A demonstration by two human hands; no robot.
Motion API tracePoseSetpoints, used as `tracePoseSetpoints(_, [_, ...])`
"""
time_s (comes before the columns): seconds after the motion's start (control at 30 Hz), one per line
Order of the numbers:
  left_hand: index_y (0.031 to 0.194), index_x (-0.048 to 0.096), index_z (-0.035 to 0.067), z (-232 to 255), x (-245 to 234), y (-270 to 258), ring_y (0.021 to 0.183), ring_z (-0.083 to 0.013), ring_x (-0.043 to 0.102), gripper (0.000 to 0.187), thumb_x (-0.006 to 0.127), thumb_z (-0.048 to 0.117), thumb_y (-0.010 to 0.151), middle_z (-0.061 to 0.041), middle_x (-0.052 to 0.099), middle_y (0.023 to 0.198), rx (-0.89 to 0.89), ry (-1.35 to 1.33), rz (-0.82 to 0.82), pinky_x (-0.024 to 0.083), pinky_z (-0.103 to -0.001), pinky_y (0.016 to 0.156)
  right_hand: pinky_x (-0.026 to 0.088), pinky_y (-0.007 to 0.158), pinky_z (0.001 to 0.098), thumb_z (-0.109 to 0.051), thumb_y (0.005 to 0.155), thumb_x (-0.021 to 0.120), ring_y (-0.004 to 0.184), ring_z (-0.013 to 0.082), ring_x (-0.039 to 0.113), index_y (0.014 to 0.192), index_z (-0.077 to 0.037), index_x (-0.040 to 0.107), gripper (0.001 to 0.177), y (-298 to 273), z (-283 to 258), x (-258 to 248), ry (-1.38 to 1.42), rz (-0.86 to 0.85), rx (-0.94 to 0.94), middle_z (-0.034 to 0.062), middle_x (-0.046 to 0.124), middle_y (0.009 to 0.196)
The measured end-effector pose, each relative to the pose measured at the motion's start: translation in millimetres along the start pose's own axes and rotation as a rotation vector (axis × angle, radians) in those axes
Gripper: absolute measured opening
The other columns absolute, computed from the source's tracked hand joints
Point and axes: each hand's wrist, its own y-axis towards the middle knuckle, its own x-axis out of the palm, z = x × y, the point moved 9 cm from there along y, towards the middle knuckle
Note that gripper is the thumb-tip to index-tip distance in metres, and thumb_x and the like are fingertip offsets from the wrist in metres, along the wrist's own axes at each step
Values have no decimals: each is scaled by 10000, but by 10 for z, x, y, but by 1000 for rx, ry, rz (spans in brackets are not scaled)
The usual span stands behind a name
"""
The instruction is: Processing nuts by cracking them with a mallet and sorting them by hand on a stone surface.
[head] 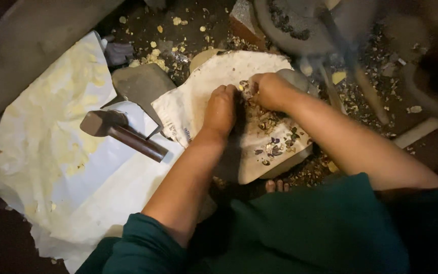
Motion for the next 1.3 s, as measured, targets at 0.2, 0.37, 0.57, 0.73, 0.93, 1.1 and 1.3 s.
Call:
tracePoseSetpoints(0.2, [1114, 641, -11, -33, -215, -258, 1043, -539, 651, 181, 569, 116, 1006, -287, 645, 1007, -209, -389, 29, 544, -590, 917, 614, 738, 493, -251, 883, 739, 878, 396, 751, 985, -142, 768, 153, 142, -328, -240, 27, 169, -59, 157, 750, 898])
tracePoseSetpoints(0.37, [1126, 642, 42, -307, 15, -571, 1057, -422, 671, 278, 475, 254, 1063, -271, 681, 1012, -415, -659, -116, 540, -524, 865, 621, 632, 425, -182, 833, 737, 762, 333, 760, 929, -136, 723, 107, 446, -359, 136, -239, 305, -189, 106, 693, 890])
tracePoseSetpoints(0.57, [949, 757, 148, -722, 506, -995, 673, -176, 661, 324, 674, 458, 991, -78, 666, 688, -631, -842, -239, 557, -309, 573, 602, 787, 416, -224, 858, 747, 920, 304, 758, 1065, -211, 717, 209, 174, -198, -14, 66, 105, 33, 69, 716, 957])
tracePoseSetpoints(0.73, [863, 691, 94, -417, 263, -1017, 443, -131, 523, 381, 679, 443, 1015, -75, 587, 583, -706, -1195, -229, 440, -237, 342, 602, 614, 305, -75, 774, 715, 709, 187, 725, 1030, -80, 718, 256, -62, -43, -108, 841, 33, 224, 81, 681, 816])
tracePoseSetpoints(0.93, [896, 549, 134, -89, 81, -1073, 469, -40, 454, 351, 601, 450, 1042, -1, 474, 674, -945, -1809, -231, 290, -71, 298, 559, 949, 527, -137, 883, 689, 1083, 406, 693, 1107, -183, 747, 236, 168, -442, 150, 196, 51, -125, 156, 741, 1053])
tracePoseSetpoints(1.1, [1178, 587, 19, -419, 401, -1040, 985, -241, 751, 219, 482, 182, 1076, -149, 691, 1088, -967, -1924, -59, 653, -313, 839, 596, 887, 465, -182, 951, 544, 1073, 334, 725, 1130, -227, 754, 280, 181, -545, 188, -72, -51, -37, 115, 709, 1004])
tracePoseSetpoints(1.3, [1399, 573, 28, -511, 678, -978, 1035, -289, 743, 400, 497, 243, 1071, -190, 676, 1232, -867, -2066, -30, 643, -408, 892, 544, 974, 544, -228, 857, 723, 1131, 410, 686, 1130, -161, 764, 284, -482, -1104, -258, 259, -170, -122, 183, 764, 1099])
